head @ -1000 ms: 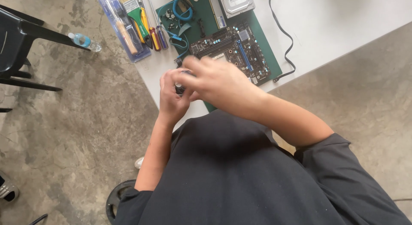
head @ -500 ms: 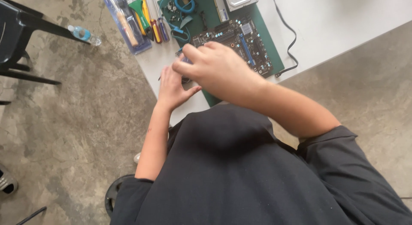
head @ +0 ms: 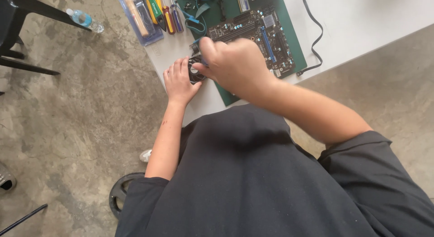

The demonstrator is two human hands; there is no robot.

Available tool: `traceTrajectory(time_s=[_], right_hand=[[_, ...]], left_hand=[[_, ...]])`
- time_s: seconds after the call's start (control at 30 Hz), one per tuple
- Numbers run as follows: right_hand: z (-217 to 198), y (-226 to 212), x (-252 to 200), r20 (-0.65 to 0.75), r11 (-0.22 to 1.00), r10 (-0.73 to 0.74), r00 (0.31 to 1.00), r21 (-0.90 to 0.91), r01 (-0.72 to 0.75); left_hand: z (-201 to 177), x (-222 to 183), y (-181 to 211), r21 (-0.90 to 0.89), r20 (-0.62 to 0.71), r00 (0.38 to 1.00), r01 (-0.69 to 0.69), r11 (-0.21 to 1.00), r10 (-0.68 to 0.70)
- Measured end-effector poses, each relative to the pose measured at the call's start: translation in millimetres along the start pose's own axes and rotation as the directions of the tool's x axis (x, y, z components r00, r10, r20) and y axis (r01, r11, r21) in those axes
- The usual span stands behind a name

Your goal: Using a manual screwdriver to remove screws from a small computer cooling fan on a repair bench.

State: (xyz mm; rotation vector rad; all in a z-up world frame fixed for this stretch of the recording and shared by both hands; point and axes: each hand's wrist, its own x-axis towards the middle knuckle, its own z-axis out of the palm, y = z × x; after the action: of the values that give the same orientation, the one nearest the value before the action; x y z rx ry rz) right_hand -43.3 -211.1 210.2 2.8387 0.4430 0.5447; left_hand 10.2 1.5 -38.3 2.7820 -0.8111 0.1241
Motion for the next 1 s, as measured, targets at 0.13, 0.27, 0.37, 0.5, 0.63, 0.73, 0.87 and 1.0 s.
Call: traceTrajectory(time_s=[0.13, 0.27, 0.37, 0.5, 0.63, 0.73, 0.87, 1.0], right_hand=[[-11.5, -7.2, -12.9, -0.037, 0.998, 0.065, 0.997, 0.018, -0.064], [-41.5, 7.8, -4.8, 0.066, 0.991, -0.015, 0.998, 0.131, 0.006], [-60.4, 18.1, 1.2, 0.207, 0.955, -0.191, 0.959, 0.264, 0.134], [-58.2, 14.4, 2.4, 0.19, 0.924, -0.311, 0.931, 0.289, 0.25], [-47.3, 1.8, -3.4, 0.198, 0.934, -0.289, 0.937, 0.272, 0.231], [-32.4, -5.5, -8.1, 0.177, 0.954, -0.256, 0.95, 0.206, 0.219], [-19.3, -15.7, -13.0, 0.194, 0.978, -0.195, 0.961, 0.114, 0.176], [6.2, -24.6, -20.3, 0.229, 0.993, -0.093, 0.969, 0.089, 0.074]], left_hand=[[7.4, -5.7, -1.8, -0.094, -0.015, 0.999, 0.036, 0.995, -0.038], [-4.9, -2.8, 2.3, -0.136, -0.006, 0.999, 0.05, 0.989, -0.052], [-15.4, -1.0, 6.7, -0.168, 0.051, 0.996, 0.083, 0.982, -0.075], [-5.9, -0.3, 2.8, -0.162, 0.052, 0.995, 0.092, 0.982, -0.085], [3.8, 0.2, 3.0, -0.168, -0.017, 0.994, 0.104, 0.98, -0.109], [-0.3, 0.4, 5.0, -0.175, 0.006, 0.994, 0.107, 0.979, -0.108], [-1.8, 0.6, 5.1, -0.178, 0.012, 0.993, 0.116, 0.977, -0.115], [-15.3, 1.9, 10.6, -0.191, 0.047, 0.992, 0.128, 0.973, -0.121]])
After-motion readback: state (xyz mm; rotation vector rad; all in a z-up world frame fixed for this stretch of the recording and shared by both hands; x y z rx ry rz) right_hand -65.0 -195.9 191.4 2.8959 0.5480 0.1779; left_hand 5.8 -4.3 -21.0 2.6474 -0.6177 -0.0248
